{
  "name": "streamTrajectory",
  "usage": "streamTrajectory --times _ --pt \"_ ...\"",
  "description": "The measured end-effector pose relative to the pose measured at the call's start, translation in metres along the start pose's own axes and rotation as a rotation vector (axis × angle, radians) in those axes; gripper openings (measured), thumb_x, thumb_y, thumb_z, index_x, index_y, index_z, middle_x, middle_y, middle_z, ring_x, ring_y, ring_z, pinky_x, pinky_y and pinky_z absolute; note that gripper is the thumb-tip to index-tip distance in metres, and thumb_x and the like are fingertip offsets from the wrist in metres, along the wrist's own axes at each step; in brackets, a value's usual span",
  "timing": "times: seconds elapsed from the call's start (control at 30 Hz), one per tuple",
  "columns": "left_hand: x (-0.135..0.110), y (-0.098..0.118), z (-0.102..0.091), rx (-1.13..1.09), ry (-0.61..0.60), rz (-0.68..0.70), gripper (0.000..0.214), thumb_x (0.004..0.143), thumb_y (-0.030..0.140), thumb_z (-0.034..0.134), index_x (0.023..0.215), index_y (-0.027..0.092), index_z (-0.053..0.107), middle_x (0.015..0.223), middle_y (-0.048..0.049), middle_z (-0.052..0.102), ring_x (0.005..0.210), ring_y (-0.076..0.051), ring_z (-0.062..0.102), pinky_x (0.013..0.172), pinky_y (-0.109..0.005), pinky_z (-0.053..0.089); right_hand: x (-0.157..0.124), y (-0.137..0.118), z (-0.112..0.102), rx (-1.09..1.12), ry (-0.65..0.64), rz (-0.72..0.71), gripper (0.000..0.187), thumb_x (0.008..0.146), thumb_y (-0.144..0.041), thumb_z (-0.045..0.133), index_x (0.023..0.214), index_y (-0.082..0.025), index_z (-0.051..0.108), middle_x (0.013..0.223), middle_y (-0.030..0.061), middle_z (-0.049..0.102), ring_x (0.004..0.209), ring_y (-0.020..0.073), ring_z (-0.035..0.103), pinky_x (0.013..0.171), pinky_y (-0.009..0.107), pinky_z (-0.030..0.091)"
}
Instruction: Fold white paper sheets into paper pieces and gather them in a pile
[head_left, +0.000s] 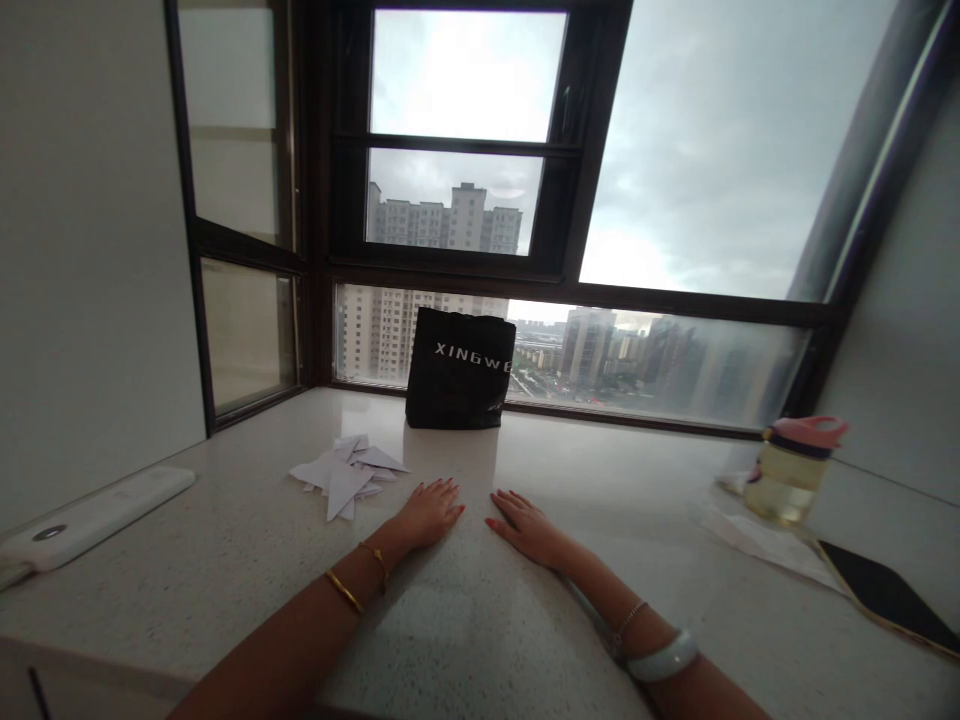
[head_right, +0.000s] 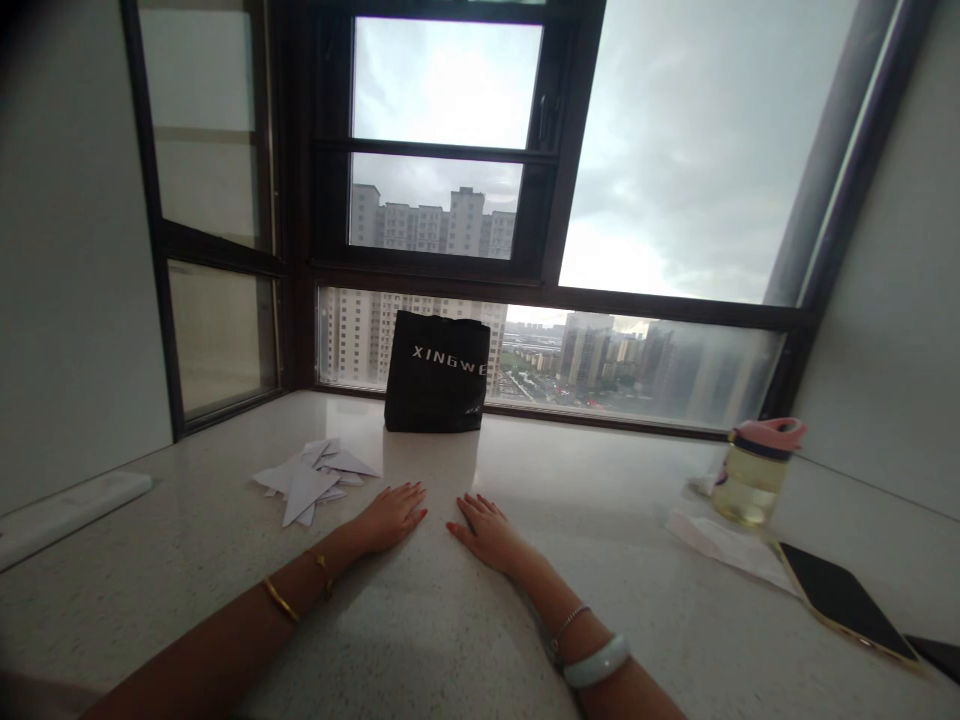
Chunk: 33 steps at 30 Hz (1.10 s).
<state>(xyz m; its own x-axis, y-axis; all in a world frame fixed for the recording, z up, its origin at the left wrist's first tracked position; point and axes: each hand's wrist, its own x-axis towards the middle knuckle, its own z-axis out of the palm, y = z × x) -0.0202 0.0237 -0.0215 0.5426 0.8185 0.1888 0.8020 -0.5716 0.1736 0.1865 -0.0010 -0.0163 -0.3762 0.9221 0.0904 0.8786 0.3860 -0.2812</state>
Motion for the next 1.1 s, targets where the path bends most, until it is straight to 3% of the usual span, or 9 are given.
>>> streamTrajectory --times 0.3,0.5,0.57,0.67,0.8,0.87,0.93,1.1 --pt "-0.003 0.003 -0.003 0.008 0.031 0.006 0.050 0.083 0.045 0.019 0.123 0.018 0.033 0.131 -0.0070 0.032 0.120 -0.021 0.024 0.095 -0.040 0.020 -0.001 0.000 -0.001 0.005 -0.001 -0.005 0.069 0.076 -0.059 0.026 0.126 -0.011 0.030 0.132 0.0118 0.028 0.123 0.0247 0.016 0.098 0.037 0.015" --pt "0.000 -0.008 -0.016 0.054 0.147 -0.058 0.046 0.082 0.041 0.026 0.122 0.018 0.035 0.129 -0.0048 0.035 0.119 -0.017 0.026 0.098 -0.031 0.018 -0.001 0.000 -0.001 0.009 0.002 -0.013 0.070 0.076 -0.060 0.026 0.126 -0.011 0.029 0.132 0.0122 0.028 0.123 0.0243 0.016 0.098 0.036 0.015" --pt "-0.001 -0.019 -0.025 0.080 0.205 -0.138 0.044 0.081 0.035 0.032 0.121 0.017 0.036 0.129 -0.0061 0.035 0.120 -0.019 0.023 0.099 -0.033 0.015 -0.001 -0.001 -0.001 0.010 0.003 -0.017 0.070 0.076 -0.060 0.026 0.126 -0.011 0.029 0.132 0.0120 0.028 0.122 0.0241 0.017 0.098 0.036 0.015" --pt "-0.005 -0.041 -0.040 0.112 0.303 -0.314 0.045 0.081 0.032 0.030 0.123 0.017 0.031 0.132 -0.0101 0.028 0.122 -0.027 0.015 0.097 -0.047 0.009 -0.002 -0.001 -0.002 0.013 0.003 -0.019 0.070 0.076 -0.060 0.027 0.126 -0.011 0.030 0.132 0.0114 0.028 0.123 0.0237 0.017 0.098 0.035 0.015" --pt "-0.017 -0.068 -0.050 0.161 0.461 -0.686 0.053 0.082 0.040 0.021 0.128 0.013 0.019 0.135 -0.0154 0.017 0.122 -0.035 0.007 0.088 -0.063 0.004 -0.002 -0.001 -0.002 0.016 0.002 -0.018 0.070 0.076 -0.059 0.027 0.126 -0.011 0.029 0.133 0.0120 0.027 0.123 0.0236 0.017 0.099 0.035 0.015" --pt "-0.022 -0.079 -0.049 0.128 0.408 -0.803 0.059 0.080 0.047 0.021 0.127 0.011 0.022 0.134 -0.0177 0.017 0.120 -0.038 0.009 0.086 -0.064 0.009 -0.002 0.000 -0.002 0.017 0.002 -0.017 0.070 0.076 -0.059 0.027 0.127 -0.011 0.029 0.133 0.0118 0.027 0.123 0.0236 0.017 0.099 0.035 0.014" --pt "-0.024 -0.084 -0.046 0.071 0.303 -0.810 0.060 0.078 0.049 0.025 0.123 0.010 0.031 0.133 -0.0202 0.021 0.119 -0.041 0.013 0.084 -0.064 0.013 -0.002 0.000 -0.002 0.018 0.002 -0.015 0.069 0.076 -0.059 0.027 0.127 -0.012 0.029 0.133 0.0110 0.026 0.123 0.0234 0.017 0.099 0.036 0.014" --pt "-0.017 -0.077 -0.037 0.001 0.228 -0.618 0.048 0.073 0.047 0.039 0.113 0.020 0.044 0.128 -0.0125 0.034 0.117 -0.035 0.025 0.088 -0.055 0.019 -0.003 -0.001 -0.002 0.017 0.003 -0.011 0.070 0.076 -0.060 0.027 0.126 -0.012 0.029 0.133 0.0114 0.027 0.123 0.0235 0.016 0.099 0.035 0.014"
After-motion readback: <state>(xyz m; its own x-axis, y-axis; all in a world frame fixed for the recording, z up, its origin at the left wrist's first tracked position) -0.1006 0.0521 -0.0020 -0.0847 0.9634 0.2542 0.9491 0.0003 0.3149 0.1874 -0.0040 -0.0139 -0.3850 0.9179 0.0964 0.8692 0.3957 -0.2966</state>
